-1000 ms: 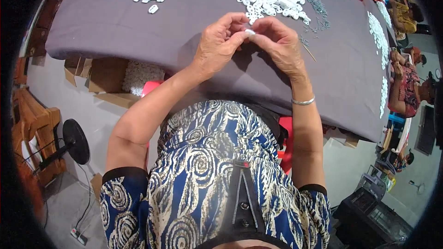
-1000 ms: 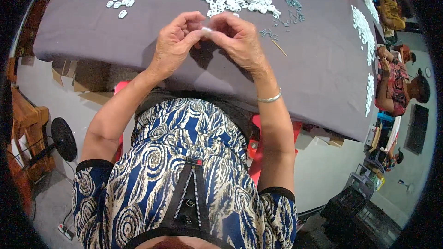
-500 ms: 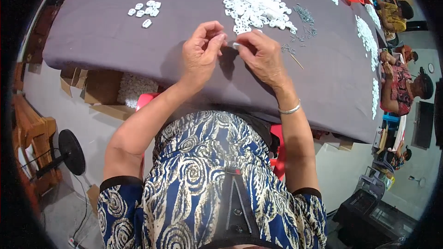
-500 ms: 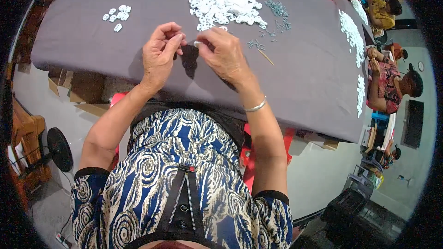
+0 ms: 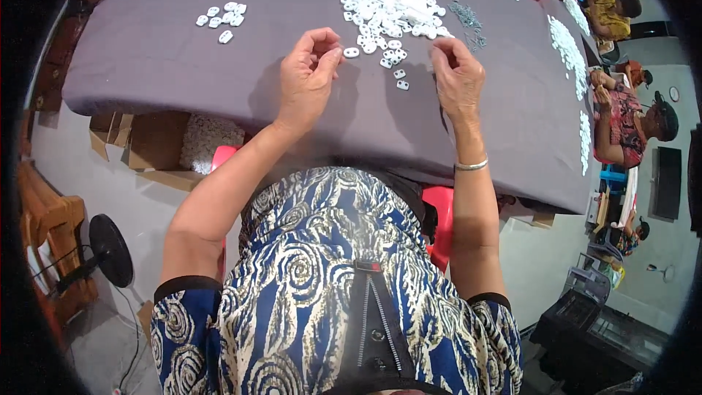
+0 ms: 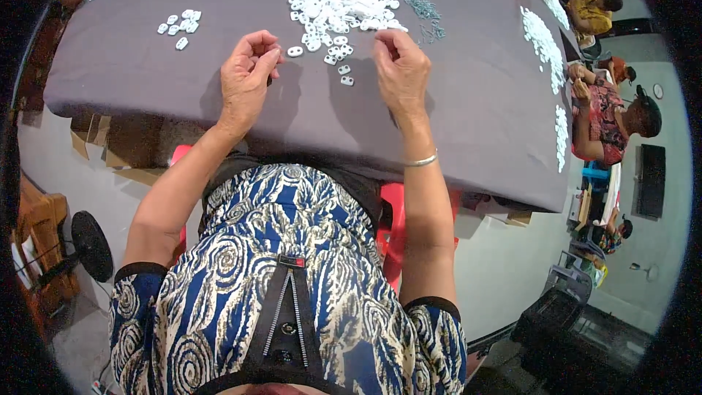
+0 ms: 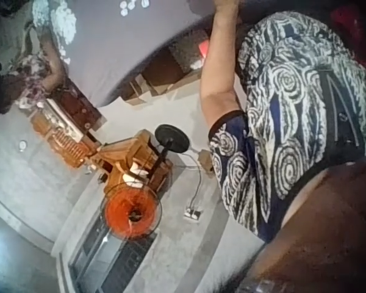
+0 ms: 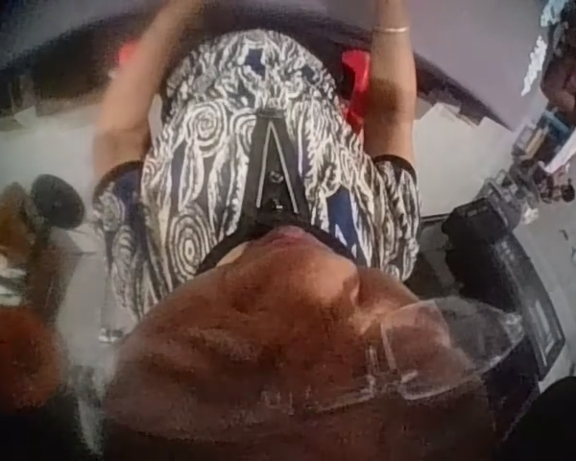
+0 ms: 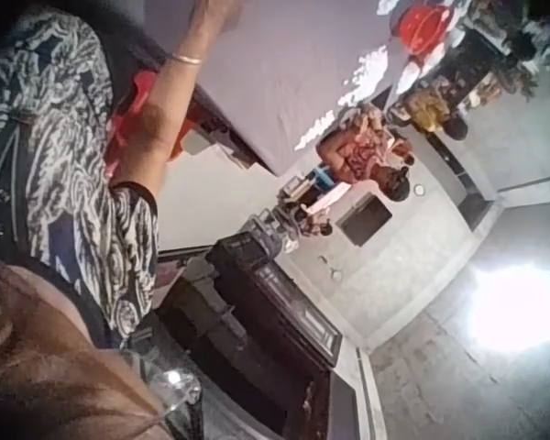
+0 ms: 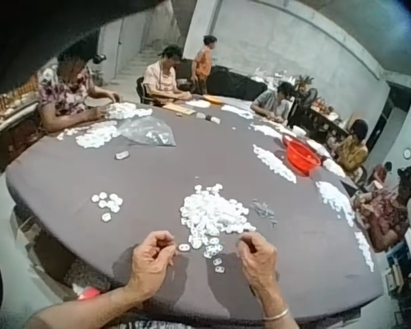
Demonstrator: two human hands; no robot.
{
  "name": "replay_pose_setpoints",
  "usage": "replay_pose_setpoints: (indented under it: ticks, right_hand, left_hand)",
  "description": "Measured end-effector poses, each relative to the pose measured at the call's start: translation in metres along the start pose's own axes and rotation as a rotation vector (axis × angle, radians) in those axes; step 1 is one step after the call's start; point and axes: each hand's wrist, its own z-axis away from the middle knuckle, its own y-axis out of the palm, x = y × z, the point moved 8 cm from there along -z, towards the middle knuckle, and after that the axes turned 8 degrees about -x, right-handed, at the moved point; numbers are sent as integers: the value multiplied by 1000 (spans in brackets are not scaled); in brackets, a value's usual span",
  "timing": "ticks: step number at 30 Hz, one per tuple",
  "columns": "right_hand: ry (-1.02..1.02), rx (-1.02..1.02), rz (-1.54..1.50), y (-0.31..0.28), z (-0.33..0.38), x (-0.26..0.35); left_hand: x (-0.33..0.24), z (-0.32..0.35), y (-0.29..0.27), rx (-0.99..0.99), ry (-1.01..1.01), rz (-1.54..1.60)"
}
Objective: The person sorts small white plastic components by hand at a workshop table.
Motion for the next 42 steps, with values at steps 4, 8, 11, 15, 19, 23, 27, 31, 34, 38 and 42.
replay_pose_setpoints:
  ticks: [4,8,11,15,19,23,27,31,34,38,42]
  right_hand:
    - [-18,26,72,-1,11,-8]
    - [-125,68,62,9,14,5]
    - [-169,110,77,17,12,7]
    - [-206,207,170,33,9,0]
    - [-261,212,275,41,7,4]
    - [-250,251,292,43,2,6]
    - [-223,313,241,45,-1,5]
    - [-292,303,267,45,2,12]
    - [-336,321,217,49,11,22]
    - [-47,309,46,45,16,27]
    - [-28,331,-140,48,25,37]
  left_hand:
    - [1,-4,-2,-31,129,-113]
    - [-1,-5,-2,-10,158,-116]
    - [1,-3,-2,-20,157,-104]
    - [5,-2,0,-19,124,-168]
    - [7,-2,2,2,56,-82]
    - [7,-1,4,8,66,-71]
    - [3,1,6,29,70,-108]
    - [-3,3,8,33,88,-149]
    - [-9,5,9,65,150,-224]
    - [-14,9,10,75,155,-244]
    - [-13,12,15,133,101,-200]
